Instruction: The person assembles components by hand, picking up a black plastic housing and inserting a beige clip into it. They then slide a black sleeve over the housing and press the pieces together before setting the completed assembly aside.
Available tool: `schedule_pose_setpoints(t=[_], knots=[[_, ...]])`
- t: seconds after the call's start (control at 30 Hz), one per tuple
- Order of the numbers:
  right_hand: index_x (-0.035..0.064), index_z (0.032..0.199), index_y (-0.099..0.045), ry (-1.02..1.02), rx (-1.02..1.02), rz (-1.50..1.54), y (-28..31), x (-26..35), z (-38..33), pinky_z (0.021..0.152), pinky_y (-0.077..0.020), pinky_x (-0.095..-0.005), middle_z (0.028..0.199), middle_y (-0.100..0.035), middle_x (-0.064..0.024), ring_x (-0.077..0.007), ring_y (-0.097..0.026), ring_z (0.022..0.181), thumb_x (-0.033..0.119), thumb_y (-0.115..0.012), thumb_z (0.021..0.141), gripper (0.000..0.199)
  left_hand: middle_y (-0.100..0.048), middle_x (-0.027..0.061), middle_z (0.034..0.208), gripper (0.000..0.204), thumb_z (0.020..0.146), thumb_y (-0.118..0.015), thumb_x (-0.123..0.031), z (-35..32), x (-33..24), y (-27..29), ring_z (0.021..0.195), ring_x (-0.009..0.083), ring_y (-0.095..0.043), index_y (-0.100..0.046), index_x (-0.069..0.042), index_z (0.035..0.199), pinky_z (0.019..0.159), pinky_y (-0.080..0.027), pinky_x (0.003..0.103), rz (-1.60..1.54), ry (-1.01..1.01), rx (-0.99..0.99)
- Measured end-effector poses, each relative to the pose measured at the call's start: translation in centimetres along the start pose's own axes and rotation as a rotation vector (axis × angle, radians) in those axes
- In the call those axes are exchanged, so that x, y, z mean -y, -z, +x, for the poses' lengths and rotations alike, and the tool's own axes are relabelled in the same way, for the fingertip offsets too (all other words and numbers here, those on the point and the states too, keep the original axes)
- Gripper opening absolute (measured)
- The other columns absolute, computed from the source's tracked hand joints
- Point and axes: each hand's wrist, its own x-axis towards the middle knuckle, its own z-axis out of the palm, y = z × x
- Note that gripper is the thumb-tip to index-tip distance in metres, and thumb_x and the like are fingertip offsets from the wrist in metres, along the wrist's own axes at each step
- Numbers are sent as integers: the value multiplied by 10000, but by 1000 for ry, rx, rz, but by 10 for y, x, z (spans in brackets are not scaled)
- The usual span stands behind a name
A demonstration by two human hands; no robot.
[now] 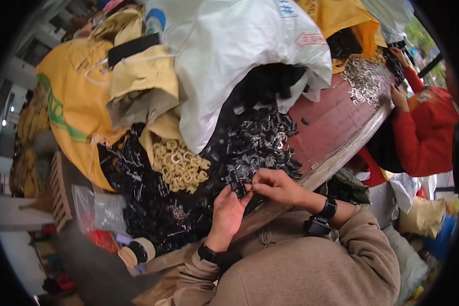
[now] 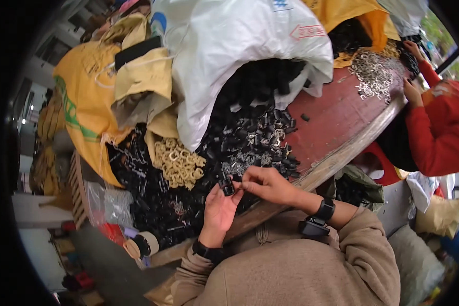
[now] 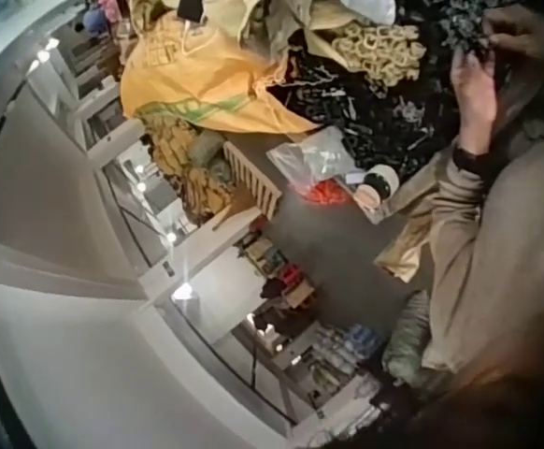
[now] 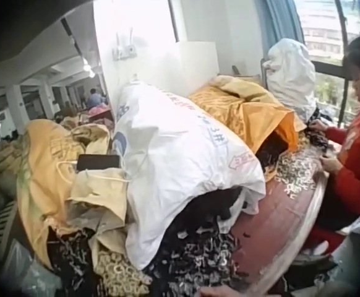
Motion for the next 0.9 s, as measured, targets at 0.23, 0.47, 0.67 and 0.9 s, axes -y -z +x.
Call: schedule_pose_setpoints(t=[0.23,0.47,0.67,0.9], knots=[[31,836,-510,-306,76,153,0,24,2,490,-366,-183,668,-522,24,-35,-437,567,148,-513,856,119,-555,106,1031,333,830,-533,-182,-4,-2,4,986,196,-520,-483,-3,1105,886,-412,333,-1,27,0],[21,830,-518,-290,11,65,-5,24,1,501,-382,-181,683,-537,14,-38,-445,561,155,-515,857,137,-568,106,1008,313,825,-542,-178,-5,-1,5,963,194,-534,-500,4,1076,875,-420,339,17,43,1],[15,838,-516,-220,70,147,-7,30,-1,587,-408,-191,749,-548,-2,-43,-472,653,140,-518,854,125,-565,121,1022,289,826,-538,-153,-9,-1,8,967,198,-537,-508,6,1066,872,-419,331,-13,88,19],[14,833,-505,-243,90,192,-5,18,0,638,-406,-194,786,-543,-4,-41,-467,720,131,-521,852,119,-568,129,1001,335,812,-556,-166,-8,-1,10,944,204,-546,-490,29,1076,843,-447,320,-70,141,14]])
